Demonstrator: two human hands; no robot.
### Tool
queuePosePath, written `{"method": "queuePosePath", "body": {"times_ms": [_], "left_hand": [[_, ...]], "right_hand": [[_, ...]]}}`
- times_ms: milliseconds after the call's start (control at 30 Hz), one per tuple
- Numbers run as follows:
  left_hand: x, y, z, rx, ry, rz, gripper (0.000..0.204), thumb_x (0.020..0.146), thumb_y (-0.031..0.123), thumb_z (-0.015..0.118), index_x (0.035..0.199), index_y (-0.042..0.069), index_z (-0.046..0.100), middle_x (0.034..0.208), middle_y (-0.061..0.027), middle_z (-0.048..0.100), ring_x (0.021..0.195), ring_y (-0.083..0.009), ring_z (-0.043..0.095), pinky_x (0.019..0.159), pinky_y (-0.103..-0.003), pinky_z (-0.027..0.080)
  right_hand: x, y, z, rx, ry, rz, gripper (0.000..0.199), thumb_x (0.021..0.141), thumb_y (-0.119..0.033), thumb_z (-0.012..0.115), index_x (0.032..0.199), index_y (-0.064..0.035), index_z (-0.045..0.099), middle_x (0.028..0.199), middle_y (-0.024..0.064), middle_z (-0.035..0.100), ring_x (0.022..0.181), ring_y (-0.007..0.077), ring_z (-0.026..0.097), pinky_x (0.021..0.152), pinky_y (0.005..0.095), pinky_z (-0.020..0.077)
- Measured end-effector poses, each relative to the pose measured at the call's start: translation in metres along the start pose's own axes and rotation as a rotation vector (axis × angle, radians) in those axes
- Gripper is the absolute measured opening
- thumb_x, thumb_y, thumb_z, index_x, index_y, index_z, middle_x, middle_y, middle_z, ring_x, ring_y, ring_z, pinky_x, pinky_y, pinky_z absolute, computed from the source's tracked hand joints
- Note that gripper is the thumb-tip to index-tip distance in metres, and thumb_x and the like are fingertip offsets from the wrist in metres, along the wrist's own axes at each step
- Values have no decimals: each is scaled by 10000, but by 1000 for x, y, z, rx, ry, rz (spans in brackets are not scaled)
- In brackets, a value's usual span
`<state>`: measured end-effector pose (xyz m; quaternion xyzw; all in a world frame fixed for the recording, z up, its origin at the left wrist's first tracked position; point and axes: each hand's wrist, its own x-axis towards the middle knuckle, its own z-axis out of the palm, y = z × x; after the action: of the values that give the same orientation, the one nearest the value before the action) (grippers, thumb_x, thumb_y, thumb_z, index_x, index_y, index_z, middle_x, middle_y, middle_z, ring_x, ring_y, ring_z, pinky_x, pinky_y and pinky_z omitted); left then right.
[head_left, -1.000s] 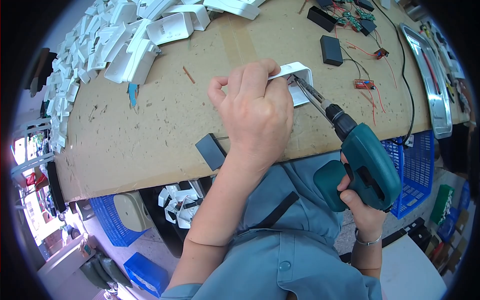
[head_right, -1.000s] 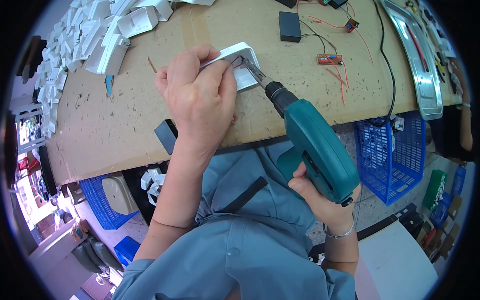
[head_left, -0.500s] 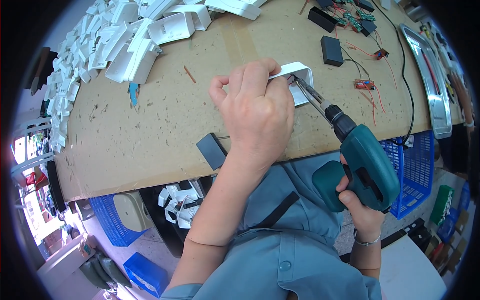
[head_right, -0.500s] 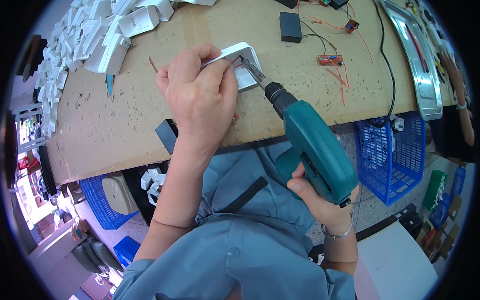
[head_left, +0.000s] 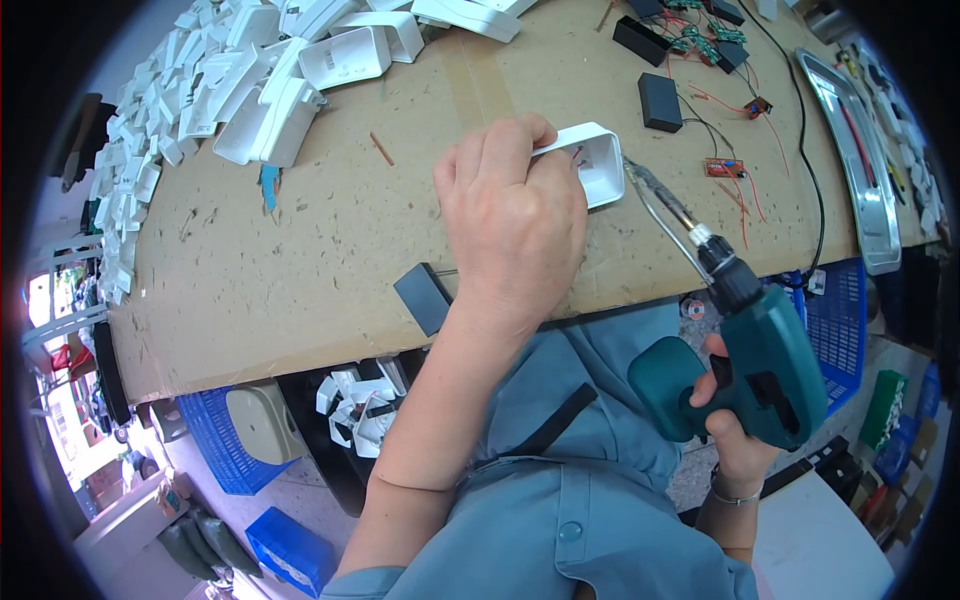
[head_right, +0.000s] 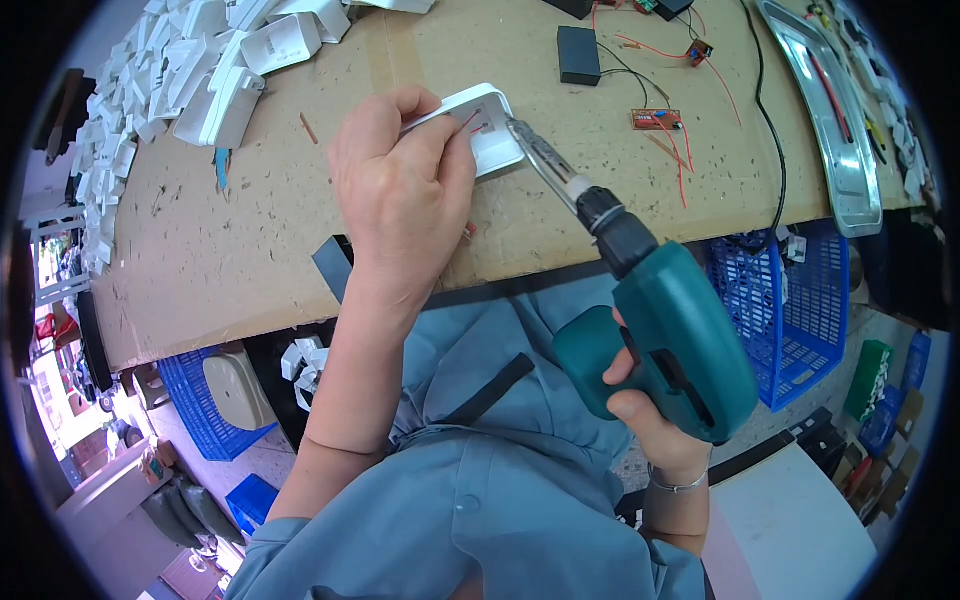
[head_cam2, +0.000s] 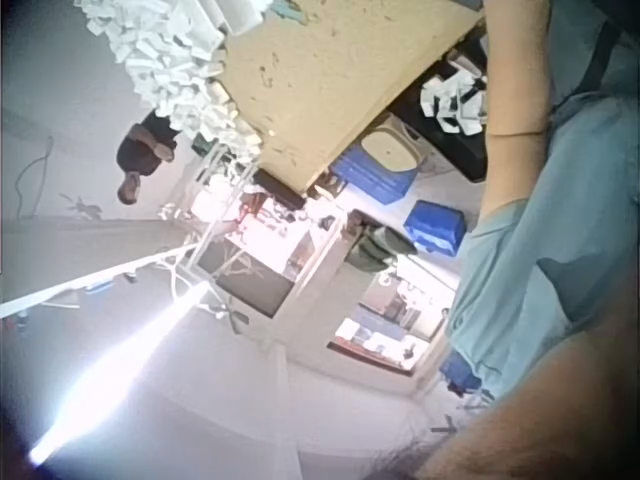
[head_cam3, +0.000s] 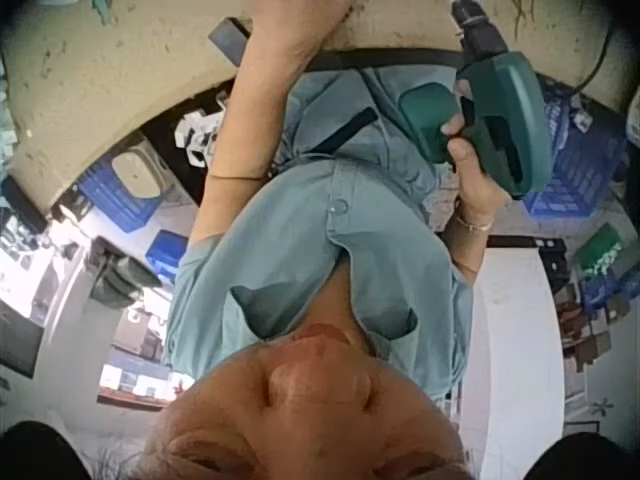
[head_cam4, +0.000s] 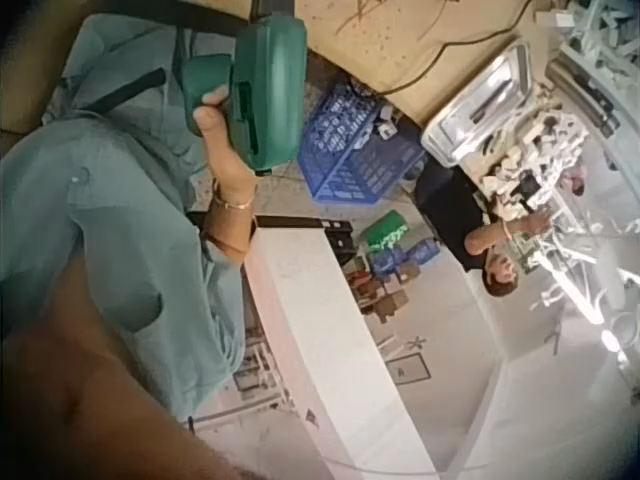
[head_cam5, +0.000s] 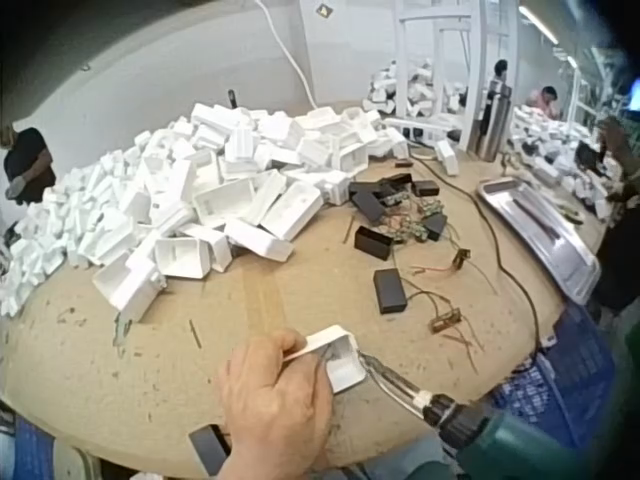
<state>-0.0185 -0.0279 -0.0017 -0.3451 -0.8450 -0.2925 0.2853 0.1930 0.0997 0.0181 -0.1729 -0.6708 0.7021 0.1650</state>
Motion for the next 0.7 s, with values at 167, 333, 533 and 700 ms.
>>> {"method": "queuePosePath", "body": {"times_ms": [167,333,533,700], "left_hand": [[0,1,-2,-29,-9,4,91,649,27,645,736,4,648,858,-69,563,782,-225,531,711,-342,398],[-2,3,-6,-81,-75,-24,133,641,46,642,761,-7,619,936,-107,534,881,-262,512,774,-375,367],[-2,7,-13,-36,-184,-113,158,659,42,631,805,-18,632,996,-136,548,934,-285,517,792,-395,381],[-6,-11,-34,-214,-60,-219,157,709,40,627,845,-36,635,981,-153,571,866,-283,568,745,-371,446]], "right_hand": [[-2,-1,-1,12,80,-41,749,701,-303,762,1237,68,394,1109,220,550,700,159,584,598,278,481],[-4,0,-2,-5,102,-50,746,707,-321,755,1234,65,396,1098,214,554,691,158,584,586,275,480],[-9,1,-6,-13,130,-76,733,715,-315,748,1235,64,396,1097,213,552,696,154,585,584,276,483],[-10,-1,-5,15,82,-134,727,746,-287,722,1265,58,347,1130,219,522,703,156,575,583,270,481]]}}
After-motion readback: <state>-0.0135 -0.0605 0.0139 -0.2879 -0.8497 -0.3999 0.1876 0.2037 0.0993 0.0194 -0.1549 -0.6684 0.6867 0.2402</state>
